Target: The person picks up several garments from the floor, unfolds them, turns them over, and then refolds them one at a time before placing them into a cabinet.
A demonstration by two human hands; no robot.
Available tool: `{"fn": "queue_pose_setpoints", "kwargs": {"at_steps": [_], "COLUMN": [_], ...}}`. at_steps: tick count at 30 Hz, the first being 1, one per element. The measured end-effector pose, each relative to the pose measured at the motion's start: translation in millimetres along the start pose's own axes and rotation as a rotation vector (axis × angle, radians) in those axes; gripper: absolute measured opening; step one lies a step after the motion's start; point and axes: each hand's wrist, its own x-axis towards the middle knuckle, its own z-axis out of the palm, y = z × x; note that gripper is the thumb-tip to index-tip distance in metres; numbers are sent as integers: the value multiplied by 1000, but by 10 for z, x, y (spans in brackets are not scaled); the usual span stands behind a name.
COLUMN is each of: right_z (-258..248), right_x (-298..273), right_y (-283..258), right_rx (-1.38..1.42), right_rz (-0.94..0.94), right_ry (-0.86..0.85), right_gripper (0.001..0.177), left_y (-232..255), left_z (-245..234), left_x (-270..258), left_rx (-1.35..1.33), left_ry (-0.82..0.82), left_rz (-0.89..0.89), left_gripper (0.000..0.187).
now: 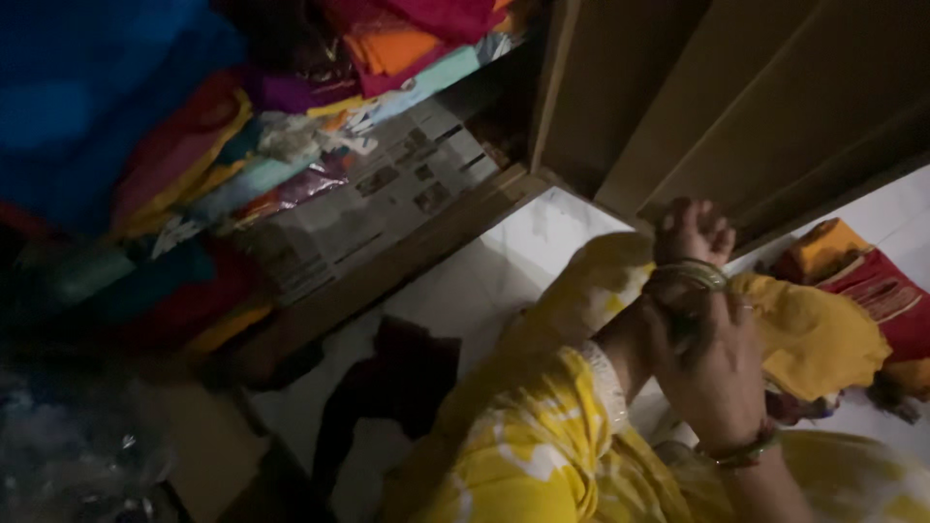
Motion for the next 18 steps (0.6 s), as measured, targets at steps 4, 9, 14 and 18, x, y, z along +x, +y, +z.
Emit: {"fn": "queue_pose_setpoints", "kwargs": {"at_steps": [4, 9, 14, 18], "right_z": [17, 226, 523, 832], "right_x": [211, 381, 361, 635], "right_y": [342, 938, 1262, 1557], "right_rx": [291, 368, 545, 611], "right_rz": [161, 9, 30, -87], "right_ry": [-152, -15, 102, -90], "right_gripper": [31, 29, 37, 44], "left_y": [228, 303, 228, 391], "left_z": [87, 243, 184, -44], "left_x": [86, 513, 954, 1433], "left_rx": [53, 201, 345, 319], "left_ry": [68, 104, 136, 281], "left_rz": [131, 289, 450, 419], "left_gripper": [41, 43, 38, 39]}}
